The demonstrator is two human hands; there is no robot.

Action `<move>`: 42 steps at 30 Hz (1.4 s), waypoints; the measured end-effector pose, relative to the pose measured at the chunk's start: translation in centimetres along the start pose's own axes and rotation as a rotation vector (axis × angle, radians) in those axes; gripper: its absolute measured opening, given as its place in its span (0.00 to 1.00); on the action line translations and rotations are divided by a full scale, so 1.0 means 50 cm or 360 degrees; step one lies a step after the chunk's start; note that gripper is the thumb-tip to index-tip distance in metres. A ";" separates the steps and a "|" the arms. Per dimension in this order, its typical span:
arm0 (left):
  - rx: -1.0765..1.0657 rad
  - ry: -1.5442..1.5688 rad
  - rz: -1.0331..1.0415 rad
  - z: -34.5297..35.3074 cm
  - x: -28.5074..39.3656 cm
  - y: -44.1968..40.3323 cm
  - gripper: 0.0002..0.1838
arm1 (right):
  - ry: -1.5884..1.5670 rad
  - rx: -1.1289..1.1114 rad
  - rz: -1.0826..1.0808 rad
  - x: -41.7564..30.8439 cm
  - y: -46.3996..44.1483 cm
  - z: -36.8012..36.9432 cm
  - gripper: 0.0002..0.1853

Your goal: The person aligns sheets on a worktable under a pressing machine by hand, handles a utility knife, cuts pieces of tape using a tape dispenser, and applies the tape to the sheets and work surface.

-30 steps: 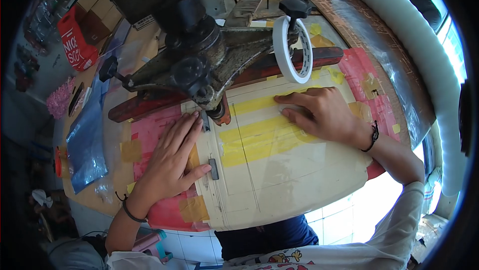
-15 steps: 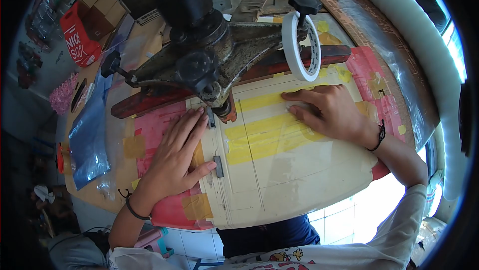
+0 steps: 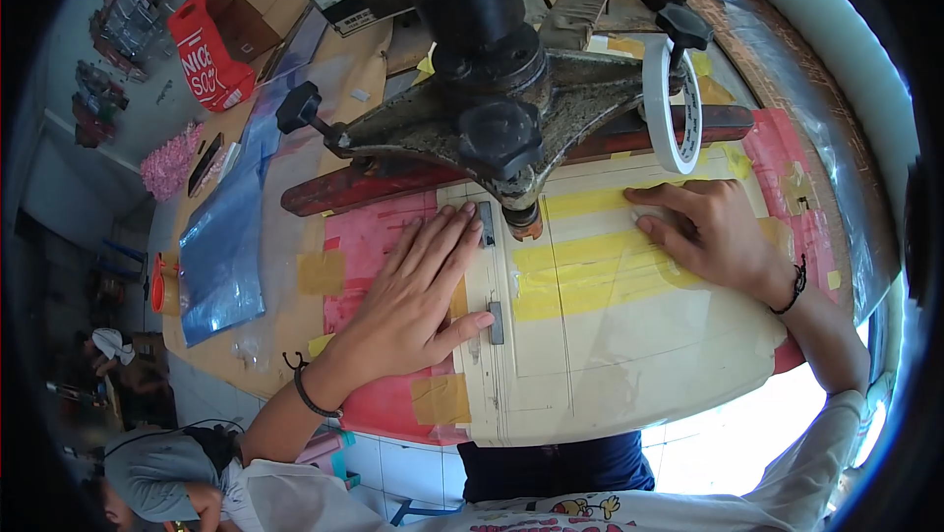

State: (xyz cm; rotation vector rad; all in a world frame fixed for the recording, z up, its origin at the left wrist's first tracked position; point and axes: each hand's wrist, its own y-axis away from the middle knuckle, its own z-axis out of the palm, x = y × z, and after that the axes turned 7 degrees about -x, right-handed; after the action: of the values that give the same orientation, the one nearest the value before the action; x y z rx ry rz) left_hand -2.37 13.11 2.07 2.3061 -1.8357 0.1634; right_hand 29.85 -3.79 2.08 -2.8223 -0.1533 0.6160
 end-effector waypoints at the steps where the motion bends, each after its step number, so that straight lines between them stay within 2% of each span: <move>1: -0.0007 -0.0012 -0.0009 0.000 0.002 -0.001 0.47 | 0.0033 -0.0015 0.0035 -0.001 0.000 -0.002 0.14; 6: 0.0086 -0.0150 -0.0004 0.018 -0.006 0.007 0.46 | 0.0090 -0.0133 0.0202 -0.015 0.000 -0.009 0.15; 10: 0.0100 -0.0214 -0.0097 0.024 0.007 0.033 0.44 | 0.0153 -0.0088 0.0150 -0.012 0.003 -0.007 0.15; 15: -0.0023 -0.0291 -0.0296 0.013 0.049 0.155 0.42 | 0.0182 -0.0073 0.0172 -0.015 0.007 -0.003 0.14; 18: -0.0031 -0.0169 -0.0323 0.022 0.085 0.243 0.42 | 0.0170 -0.0067 0.0185 -0.014 0.006 0.001 0.15; 22: 0.0319 -0.0099 -0.0518 0.019 0.083 0.318 0.33 | 0.0150 -0.0051 0.0220 -0.014 0.007 0.004 0.15; 23: 0.0629 -0.0149 -0.0529 0.017 0.060 0.326 0.28 | 0.0151 -0.0053 0.0221 -0.008 0.007 0.005 0.15; 26: 0.0909 0.0111 -0.0768 -0.006 -0.001 0.337 0.26 | 0.0191 -0.0077 0.0241 -0.022 0.008 0.001 0.16; 30: 0.0647 0.0246 -0.0769 0.008 -0.050 0.332 0.21 | 0.0217 -0.0071 0.0252 -0.020 0.010 -0.001 0.16; 33: 0.0733 0.0165 -0.0876 0.032 -0.071 0.325 0.20 | 0.0210 -0.0106 0.0327 -0.038 0.008 -0.008 0.16; 36: 0.0987 0.0105 -0.0687 0.034 -0.052 0.332 0.25 | 0.0198 -0.0073 0.0258 -0.029 0.009 -0.003 0.16; 39: 0.0431 -0.0174 -0.0484 0.067 -0.013 0.350 0.33 | 0.0185 -0.0080 0.0291 -0.031 0.009 -0.006 0.16; 42: 0.0264 -0.0233 -0.0705 0.026 0.028 0.371 0.40 | 0.0181 -0.0073 0.0287 -0.031 0.013 0.001 0.16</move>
State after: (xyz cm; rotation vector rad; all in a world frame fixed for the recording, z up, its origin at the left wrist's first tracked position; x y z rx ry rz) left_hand -20.12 7.50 2.56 2.8411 -1.3611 0.0856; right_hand 28.46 -4.64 2.49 -2.9280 0.1106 0.4922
